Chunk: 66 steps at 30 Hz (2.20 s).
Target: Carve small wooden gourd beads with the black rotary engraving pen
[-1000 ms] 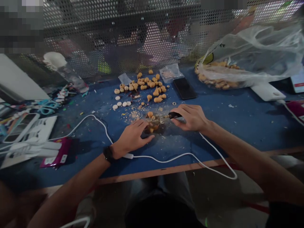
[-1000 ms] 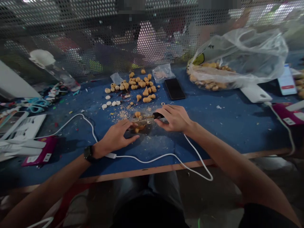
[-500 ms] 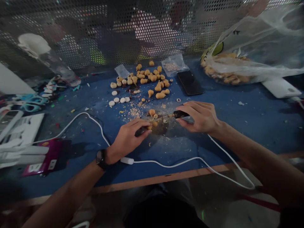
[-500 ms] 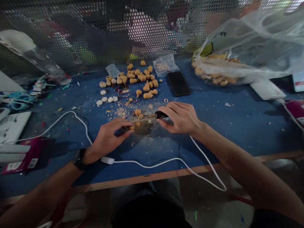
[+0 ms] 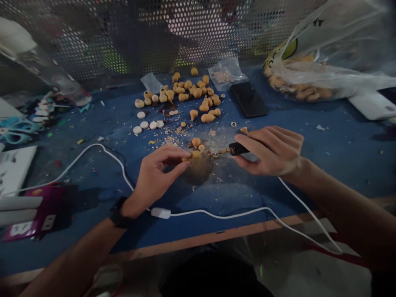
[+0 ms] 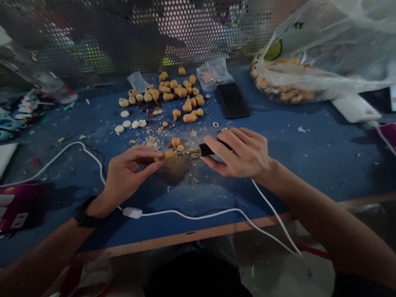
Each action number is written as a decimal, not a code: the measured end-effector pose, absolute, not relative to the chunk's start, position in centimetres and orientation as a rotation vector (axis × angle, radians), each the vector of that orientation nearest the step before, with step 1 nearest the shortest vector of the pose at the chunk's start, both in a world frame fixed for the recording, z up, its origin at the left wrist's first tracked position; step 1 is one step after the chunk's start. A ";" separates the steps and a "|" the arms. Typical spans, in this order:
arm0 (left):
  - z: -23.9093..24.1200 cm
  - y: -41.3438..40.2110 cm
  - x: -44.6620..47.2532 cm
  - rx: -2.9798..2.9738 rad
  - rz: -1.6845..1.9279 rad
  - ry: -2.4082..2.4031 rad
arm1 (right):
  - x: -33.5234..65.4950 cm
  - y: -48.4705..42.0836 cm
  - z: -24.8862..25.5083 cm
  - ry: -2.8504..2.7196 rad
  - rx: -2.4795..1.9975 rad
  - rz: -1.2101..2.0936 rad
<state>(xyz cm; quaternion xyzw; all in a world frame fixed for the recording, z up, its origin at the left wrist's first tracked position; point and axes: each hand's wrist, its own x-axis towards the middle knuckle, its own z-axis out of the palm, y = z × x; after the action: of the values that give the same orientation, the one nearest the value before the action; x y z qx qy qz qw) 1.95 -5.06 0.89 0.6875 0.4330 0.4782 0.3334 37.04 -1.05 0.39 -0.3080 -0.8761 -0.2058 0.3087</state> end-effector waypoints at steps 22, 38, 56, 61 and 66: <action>1.5 -5.5 2.3 1.501 1.190 1.180 | 36.4 -1.5 2.2 -2.204 -0.448 -1.028; 1.3 -5.2 2.3 1.595 1.203 1.164 | 35.0 -2.3 4.1 -2.206 -0.288 -1.115; 1.5 -5.2 2.3 1.497 1.143 1.178 | 35.3 -2.4 3.4 -2.232 -0.290 -1.125; 1.6 -5.2 2.4 1.504 1.144 1.179 | 35.1 -2.2 3.5 -2.231 -0.271 -1.090; 1.5 -5.1 2.4 1.518 1.134 1.194 | 35.0 -2.1 3.3 -2.230 -0.262 -1.041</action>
<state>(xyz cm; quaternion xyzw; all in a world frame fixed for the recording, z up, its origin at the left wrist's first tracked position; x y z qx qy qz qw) 2.37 -5.09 1.54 0.6099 0.4800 0.4556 0.4359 35.01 -2.06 3.29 -0.0999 -0.8515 -0.3975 0.3271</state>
